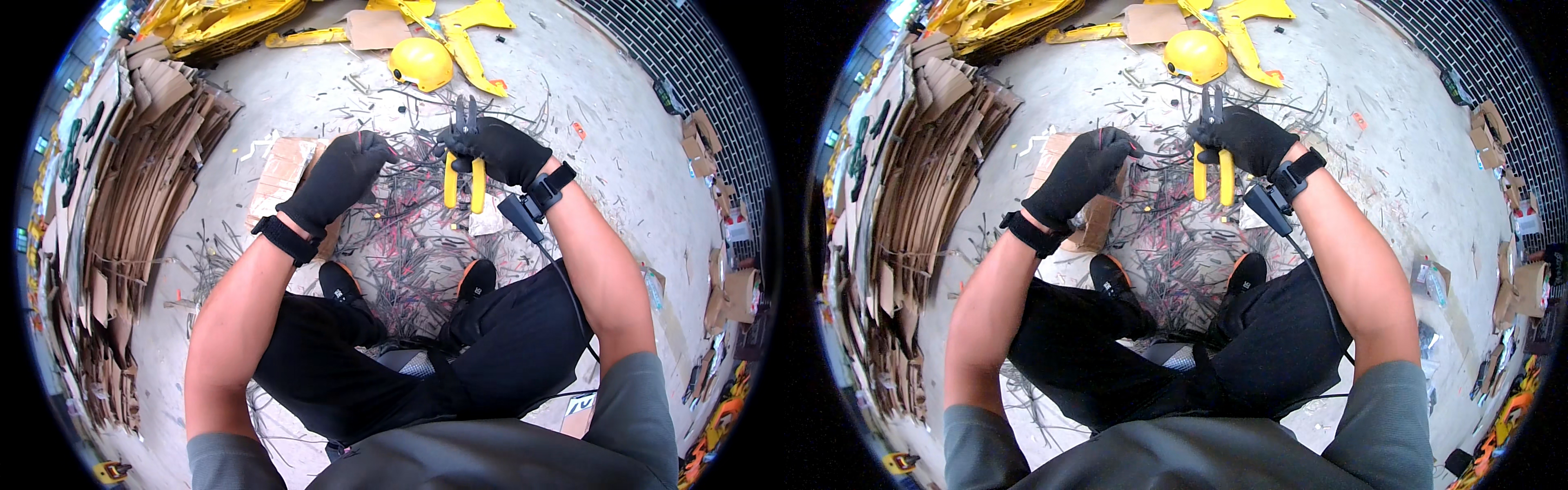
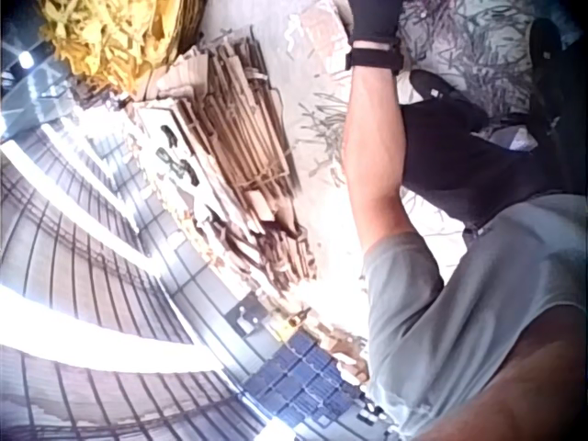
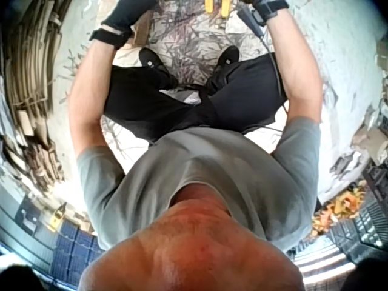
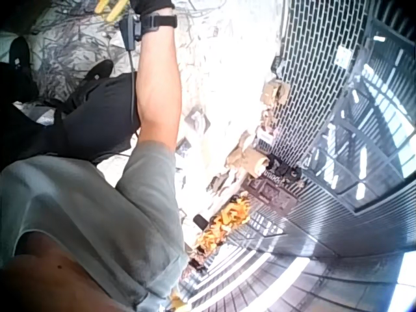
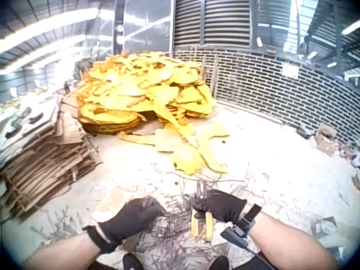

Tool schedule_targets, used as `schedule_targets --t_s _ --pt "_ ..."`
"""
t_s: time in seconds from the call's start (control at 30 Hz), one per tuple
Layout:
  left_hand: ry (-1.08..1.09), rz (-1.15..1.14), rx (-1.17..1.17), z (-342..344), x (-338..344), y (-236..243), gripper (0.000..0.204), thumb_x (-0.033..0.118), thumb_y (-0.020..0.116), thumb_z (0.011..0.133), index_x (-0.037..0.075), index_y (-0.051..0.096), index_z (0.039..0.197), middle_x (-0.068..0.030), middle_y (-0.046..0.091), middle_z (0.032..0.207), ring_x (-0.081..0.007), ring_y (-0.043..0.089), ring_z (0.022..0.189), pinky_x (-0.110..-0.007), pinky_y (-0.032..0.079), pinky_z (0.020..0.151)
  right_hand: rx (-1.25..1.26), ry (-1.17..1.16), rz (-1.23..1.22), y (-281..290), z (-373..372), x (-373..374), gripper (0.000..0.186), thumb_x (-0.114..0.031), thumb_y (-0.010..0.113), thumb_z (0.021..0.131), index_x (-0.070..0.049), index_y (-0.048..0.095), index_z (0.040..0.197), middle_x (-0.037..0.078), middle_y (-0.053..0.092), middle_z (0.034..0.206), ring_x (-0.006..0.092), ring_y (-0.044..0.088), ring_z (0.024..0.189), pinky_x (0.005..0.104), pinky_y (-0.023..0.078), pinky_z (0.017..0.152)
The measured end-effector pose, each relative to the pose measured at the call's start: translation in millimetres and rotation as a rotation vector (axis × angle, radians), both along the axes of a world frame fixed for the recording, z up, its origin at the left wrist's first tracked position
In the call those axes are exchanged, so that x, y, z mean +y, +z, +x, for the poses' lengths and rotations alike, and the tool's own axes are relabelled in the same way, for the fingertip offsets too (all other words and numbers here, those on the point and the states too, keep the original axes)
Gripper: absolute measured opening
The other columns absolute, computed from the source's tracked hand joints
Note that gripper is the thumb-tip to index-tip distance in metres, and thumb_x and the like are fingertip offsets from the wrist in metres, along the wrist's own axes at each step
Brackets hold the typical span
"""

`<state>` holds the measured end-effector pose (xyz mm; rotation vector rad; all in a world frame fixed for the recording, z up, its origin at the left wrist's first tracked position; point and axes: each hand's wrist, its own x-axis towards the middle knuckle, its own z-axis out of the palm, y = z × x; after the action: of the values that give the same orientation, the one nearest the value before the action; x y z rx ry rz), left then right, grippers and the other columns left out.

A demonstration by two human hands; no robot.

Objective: The person strips insulation from multiple wires using a wire stripper and puts on a protective glove before handling an electronic component casing.

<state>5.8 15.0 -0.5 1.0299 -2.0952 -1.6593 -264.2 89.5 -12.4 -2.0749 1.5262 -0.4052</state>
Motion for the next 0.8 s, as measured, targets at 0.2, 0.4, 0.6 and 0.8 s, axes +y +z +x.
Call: schedule_targets --t_s 0.2,0.4,0.6,0.8 --pt "0.053 0.019 0.025 5 -9 2 0.023 0.020 0.051 0.095 0.004 0.067 0.097 0.0013 0.054 0.072 -0.0066 0.050 0.063 -0.023 0.044 0.057 -0.181 -0.046 0.197 -30 -14 -5 0.029 -0.016 0.061 0.094 0.009 0.061 0.109 0.015 0.066 0.105 0.0189 0.067 0.091 0.0289 0.058 0.080" --pt "0.114 0.073 0.107 -4 -2 -22 0.020 0.024 0.053 0.096 0.007 0.062 0.092 0.0016 0.053 0.073 -0.0065 0.048 0.061 -0.022 0.042 0.056 -0.548 0.054 0.140 -14 32 -3 0.026 -0.018 0.061 0.094 -0.001 0.062 0.113 0.015 0.067 0.106 0.0276 0.066 0.097 0.0360 0.054 0.085" --pt "0.132 0.219 0.252 -17 10 -34 0.022 0.028 0.051 0.099 0.009 0.058 0.090 0.0033 0.053 0.078 -0.0051 0.047 0.068 -0.022 0.041 0.059 -0.244 0.121 -0.441 -3 43 -4 0.029 -0.022 0.068 0.090 -0.006 0.064 0.114 0.014 0.068 0.106 0.0286 0.068 0.096 0.0357 0.054 0.084" --pt "0.175 0.308 0.393 -26 12 -14 0.024 0.019 0.042 0.100 0.001 0.059 0.099 -0.0079 0.061 0.084 -0.0152 0.064 0.071 -0.028 0.054 0.060 -1.232 -0.229 0.127 1 64 -5 0.031 -0.019 0.065 0.093 -0.002 0.061 0.118 0.013 0.067 0.111 0.0219 0.067 0.098 0.0326 0.055 0.085"
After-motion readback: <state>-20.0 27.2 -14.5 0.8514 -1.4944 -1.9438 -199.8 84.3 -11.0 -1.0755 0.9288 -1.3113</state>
